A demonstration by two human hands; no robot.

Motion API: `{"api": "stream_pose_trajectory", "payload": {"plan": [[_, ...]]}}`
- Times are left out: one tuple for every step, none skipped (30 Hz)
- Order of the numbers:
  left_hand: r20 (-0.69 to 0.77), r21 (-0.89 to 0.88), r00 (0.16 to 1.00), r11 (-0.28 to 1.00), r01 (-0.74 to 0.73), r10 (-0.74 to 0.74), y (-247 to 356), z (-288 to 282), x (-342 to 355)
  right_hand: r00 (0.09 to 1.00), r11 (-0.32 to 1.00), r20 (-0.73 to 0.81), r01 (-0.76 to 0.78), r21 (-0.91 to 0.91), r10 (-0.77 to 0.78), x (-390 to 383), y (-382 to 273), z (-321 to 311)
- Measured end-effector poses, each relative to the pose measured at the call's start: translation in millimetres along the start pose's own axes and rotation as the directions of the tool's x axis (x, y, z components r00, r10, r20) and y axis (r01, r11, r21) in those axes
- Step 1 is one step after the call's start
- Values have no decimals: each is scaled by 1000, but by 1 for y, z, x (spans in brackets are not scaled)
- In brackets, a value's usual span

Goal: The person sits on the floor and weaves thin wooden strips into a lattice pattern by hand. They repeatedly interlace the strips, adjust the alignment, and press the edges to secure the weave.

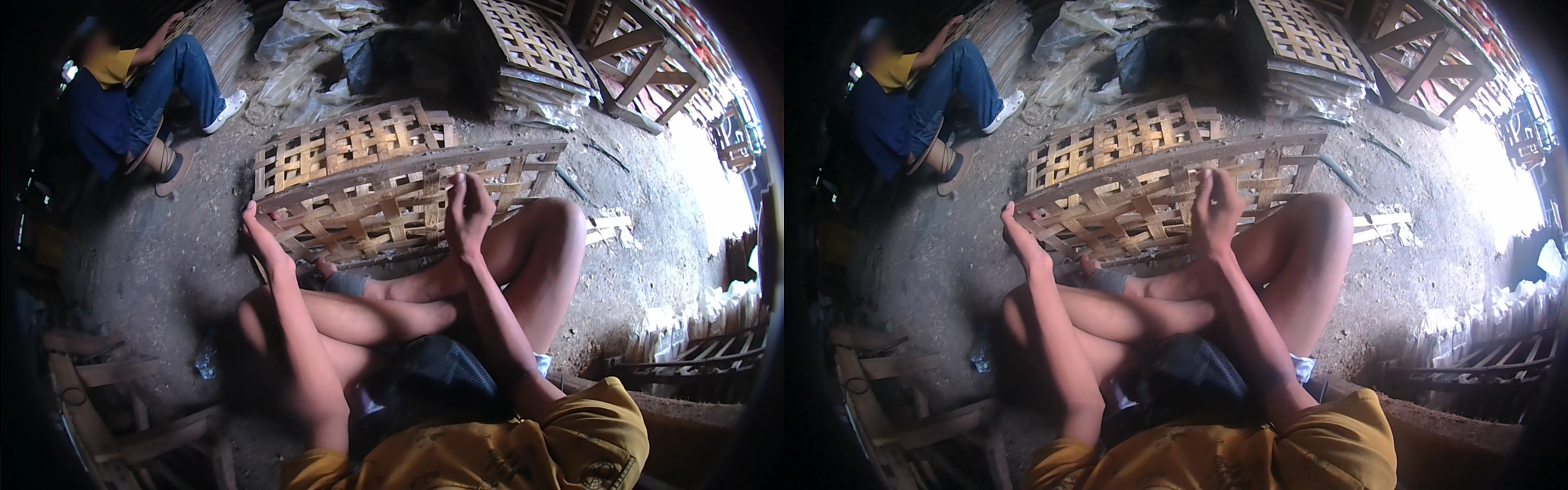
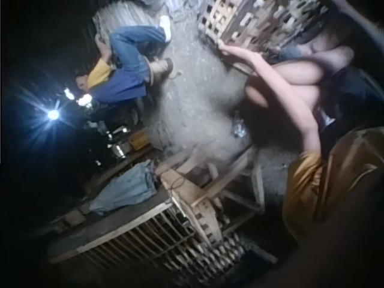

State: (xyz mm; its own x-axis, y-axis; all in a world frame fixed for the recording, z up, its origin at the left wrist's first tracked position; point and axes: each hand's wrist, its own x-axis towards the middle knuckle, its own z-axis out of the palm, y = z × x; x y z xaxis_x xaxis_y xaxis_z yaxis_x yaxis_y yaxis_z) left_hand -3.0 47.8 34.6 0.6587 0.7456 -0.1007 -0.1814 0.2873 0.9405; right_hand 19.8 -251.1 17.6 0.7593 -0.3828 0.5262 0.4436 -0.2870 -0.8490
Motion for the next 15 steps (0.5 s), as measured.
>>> {"api": "stream_pose_trajectory", "payload": {"plan": [[8,-2,1000,1000,6,-6,0,-1,1,996,998,-70,-51,44,54,1,2,-2],[15,-5,1000,1000,11,-11,-1,-2,2,993,996,-85,-78,42,81,4,5,-5],[-9,-13,1000,1000,9,-9,0,1,0,989,994,-102,-102,37,106,7,6,-9],[-33,-21,999,1000,6,-7,0,5,-3,991,995,-101,-81,51,86,6,8,-9],[-56,-29,998,1000,4,-5,1,8,-5,990,988,-70,-110,112,119,1,10,-6],[-41,-6,999,1000,-6,5,3,8,-5,988,975,-37,-139,174,147,-5,10,1],[-27,16,1000,1000,-12,12,3,5,-5,985,958,0,-170,231,175,-12,2,9],[-14,39,1000,999,-18,19,3,3,-4,983,958,54,-181,220,174,-21,-7,19],[-8,48,1000,998,-28,28,1,1,-2,968,949,93,-247,194,232,-29,-20,27],[-3,57,999,998,-37,38,-2,1,-1,961,942,159,-256,216,225,-31,-27,32],[3,66,999,997,-47,47,-5,0,0,934,961,290,-251,117,209,-33,-21,32],[-10,44,1000,999,-27,28,-2,2,-2,919,970,352,-225,96,178,-35,-18,35],[-22,20,1000,1000,-8,8,-1,4,-5,899,978,412,-196,77,148,-38,-15,38],[-34,-3,999,1000,12,-12,1,6,-7,905,961,378,-254,106,197,-38,-12,35],[-36,0,999,1000,5,-5,1,4,-4,904,941,351,-308,141,243,-35,-18,33]]}}
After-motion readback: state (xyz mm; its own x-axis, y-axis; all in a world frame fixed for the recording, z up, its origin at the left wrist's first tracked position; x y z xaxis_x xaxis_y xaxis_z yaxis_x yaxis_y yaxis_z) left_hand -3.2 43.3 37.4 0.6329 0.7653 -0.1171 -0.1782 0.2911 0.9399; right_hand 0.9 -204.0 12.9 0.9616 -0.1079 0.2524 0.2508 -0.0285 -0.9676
